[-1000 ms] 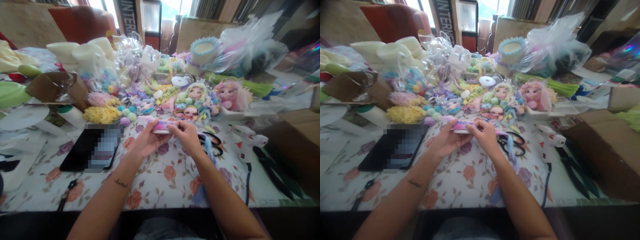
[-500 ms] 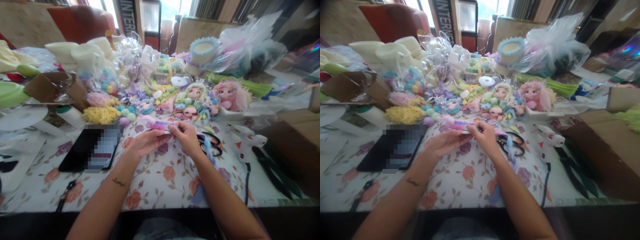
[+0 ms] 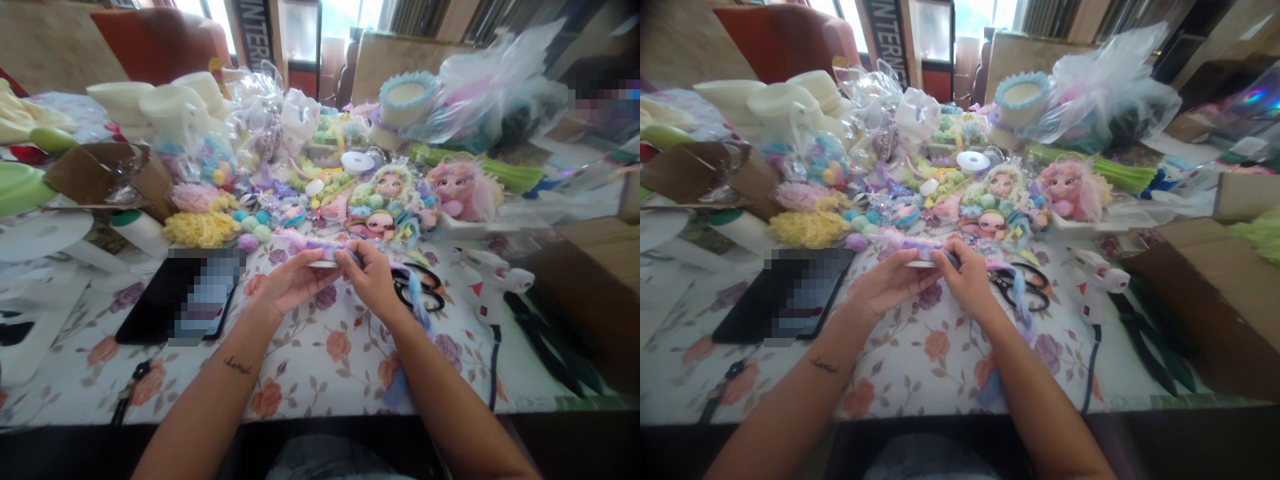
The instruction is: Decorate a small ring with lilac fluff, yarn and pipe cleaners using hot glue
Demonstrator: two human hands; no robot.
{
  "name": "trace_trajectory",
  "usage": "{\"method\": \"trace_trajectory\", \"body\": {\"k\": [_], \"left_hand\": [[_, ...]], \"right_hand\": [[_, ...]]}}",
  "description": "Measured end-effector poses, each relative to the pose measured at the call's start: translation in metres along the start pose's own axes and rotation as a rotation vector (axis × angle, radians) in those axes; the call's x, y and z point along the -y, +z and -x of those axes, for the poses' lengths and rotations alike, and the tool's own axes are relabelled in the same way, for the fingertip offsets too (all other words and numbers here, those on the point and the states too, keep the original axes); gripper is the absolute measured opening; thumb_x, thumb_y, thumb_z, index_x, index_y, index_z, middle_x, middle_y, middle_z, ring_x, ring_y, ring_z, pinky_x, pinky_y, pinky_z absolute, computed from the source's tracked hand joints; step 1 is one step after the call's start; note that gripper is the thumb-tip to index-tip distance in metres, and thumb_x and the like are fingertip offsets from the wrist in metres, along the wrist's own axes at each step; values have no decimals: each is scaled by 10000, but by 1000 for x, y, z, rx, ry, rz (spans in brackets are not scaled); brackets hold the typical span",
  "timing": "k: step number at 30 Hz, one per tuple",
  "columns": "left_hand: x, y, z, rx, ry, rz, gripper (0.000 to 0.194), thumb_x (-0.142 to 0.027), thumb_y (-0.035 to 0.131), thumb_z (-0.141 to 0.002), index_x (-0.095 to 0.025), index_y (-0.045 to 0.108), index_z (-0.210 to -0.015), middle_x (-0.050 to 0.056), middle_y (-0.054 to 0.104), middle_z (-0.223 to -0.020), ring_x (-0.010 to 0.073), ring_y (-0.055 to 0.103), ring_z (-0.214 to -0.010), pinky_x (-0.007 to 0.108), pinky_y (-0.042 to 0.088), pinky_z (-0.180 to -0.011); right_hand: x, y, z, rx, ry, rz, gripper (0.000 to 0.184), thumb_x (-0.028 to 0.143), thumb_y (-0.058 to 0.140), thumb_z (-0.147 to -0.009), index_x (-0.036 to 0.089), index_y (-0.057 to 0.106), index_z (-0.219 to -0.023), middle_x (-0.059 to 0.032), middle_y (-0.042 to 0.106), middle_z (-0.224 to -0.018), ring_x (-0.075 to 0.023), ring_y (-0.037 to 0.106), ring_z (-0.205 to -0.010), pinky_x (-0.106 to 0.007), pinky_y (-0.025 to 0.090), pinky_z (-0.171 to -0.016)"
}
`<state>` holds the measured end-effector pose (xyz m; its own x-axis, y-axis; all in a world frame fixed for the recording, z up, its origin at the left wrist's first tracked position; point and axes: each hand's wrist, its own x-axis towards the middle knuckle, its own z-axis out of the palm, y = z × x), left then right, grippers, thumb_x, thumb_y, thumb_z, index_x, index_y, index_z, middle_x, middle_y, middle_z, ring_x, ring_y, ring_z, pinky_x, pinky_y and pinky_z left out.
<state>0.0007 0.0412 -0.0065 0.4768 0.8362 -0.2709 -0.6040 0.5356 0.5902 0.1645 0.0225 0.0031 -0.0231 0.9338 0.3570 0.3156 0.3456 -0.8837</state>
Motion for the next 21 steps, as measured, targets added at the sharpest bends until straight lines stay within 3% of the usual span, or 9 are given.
{"method": "trace_trajectory", "body": {"k": [5,15,21], "left_hand": [[0,4,1,-25,-6,-6,102,-177,685,-804,-123,723,-882,78,757,-908,180,717,-861,341,580,-915],[-1,8,1,-83,-16,-69,151,-245,682,-830,-121,726,-903,82,756,-867,173,721,-806,307,597,-846],[-2,7,0,-102,-59,-102,278,-334,644,-865,-93,728,-974,103,746,-838,188,723,-803,285,593,-802]], "right_hand": [[0,2,2,-30,-82,76,247,364,542,-934,224,480,-740,46,475,-634,-118,442,-586,-256,367,-601],[0,4,2,-33,-15,45,273,374,548,-927,224,480,-710,40,477,-621,-126,437,-590,-266,366,-598],[1,4,0,-141,-67,80,300,376,609,-881,212,500,-655,3,528,-705,-149,501,-701,-278,394,-655]]}}
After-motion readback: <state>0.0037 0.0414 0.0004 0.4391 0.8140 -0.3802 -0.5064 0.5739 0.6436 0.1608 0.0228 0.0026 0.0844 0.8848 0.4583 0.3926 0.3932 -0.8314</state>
